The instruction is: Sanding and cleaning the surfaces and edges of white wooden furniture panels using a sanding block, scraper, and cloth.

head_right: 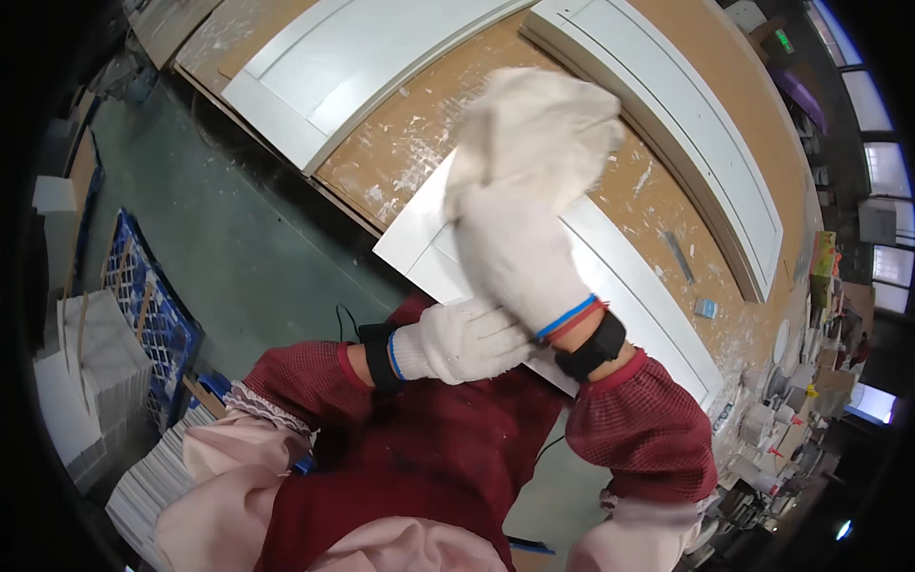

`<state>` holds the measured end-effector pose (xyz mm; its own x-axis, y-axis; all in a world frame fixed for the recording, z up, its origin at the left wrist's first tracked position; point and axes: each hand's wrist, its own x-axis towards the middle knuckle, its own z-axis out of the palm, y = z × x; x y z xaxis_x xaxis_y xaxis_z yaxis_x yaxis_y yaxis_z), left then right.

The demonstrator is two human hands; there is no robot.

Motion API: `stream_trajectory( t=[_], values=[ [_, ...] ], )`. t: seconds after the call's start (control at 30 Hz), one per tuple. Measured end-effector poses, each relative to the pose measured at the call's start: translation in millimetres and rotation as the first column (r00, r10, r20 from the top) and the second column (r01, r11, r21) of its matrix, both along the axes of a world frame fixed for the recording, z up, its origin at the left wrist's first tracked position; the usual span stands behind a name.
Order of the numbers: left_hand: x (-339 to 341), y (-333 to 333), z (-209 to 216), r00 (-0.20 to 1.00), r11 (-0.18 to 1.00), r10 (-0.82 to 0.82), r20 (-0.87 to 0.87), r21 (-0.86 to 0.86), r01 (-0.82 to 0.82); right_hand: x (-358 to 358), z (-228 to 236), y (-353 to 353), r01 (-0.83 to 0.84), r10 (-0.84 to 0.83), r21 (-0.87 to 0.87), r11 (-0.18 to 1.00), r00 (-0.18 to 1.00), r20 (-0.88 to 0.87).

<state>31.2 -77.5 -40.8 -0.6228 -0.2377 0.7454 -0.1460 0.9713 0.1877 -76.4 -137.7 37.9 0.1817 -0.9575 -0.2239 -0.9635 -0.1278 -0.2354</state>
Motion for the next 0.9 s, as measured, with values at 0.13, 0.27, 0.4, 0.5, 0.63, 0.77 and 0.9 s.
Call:
stream_trajectory(
  t=[0.13,0.27,0.4,0.5,0.63,0.77,0.9],
  values=[
    [-1.5,14.7,-14.3,0.998,0.968,-0.058,0.006,0.245,0.055,1.9,10.7,4.5,-0.030,0.028,0.069,0.997,0.999,0.041],
    [-2.8,12.3,-15.2,0.999,0.983,-0.030,-0.028,0.183,0.034,8.2,15.5,8.1,0.023,-0.034,0.111,0.994,0.994,0.101],
    [-5.8,9.2,-11.6,0.990,0.995,0.059,-0.127,0.083,-0.048,-1.8,5.7,-0.2,0.046,-0.046,0.014,0.999,0.999,0.028],
    [-3.8,17.3,-14.0,0.993,0.940,0.074,-0.090,0.338,-0.040,3.3,1.6,12.3,-0.170,0.175,-0.061,0.984,0.981,0.089],
    [-7.3,10.1,-17.2,0.997,0.997,0.015,-0.078,0.074,-0.010,5.4,5.7,-1.9,0.111,-0.143,0.194,0.975,0.977,0.160],
    [-3.3,14.3,-19.9,0.999,0.986,0.045,-0.019,0.163,-0.041,15.1,3.4,7.4,-0.036,0.034,0.062,0.997,0.999,0.031],
    [-9.6,15.2,-17.8,0.988,0.984,0.061,-0.145,0.174,-0.035,6.7,5.3,-6.8,0.184,-0.190,0.093,0.979,0.979,0.067]
  ],
)
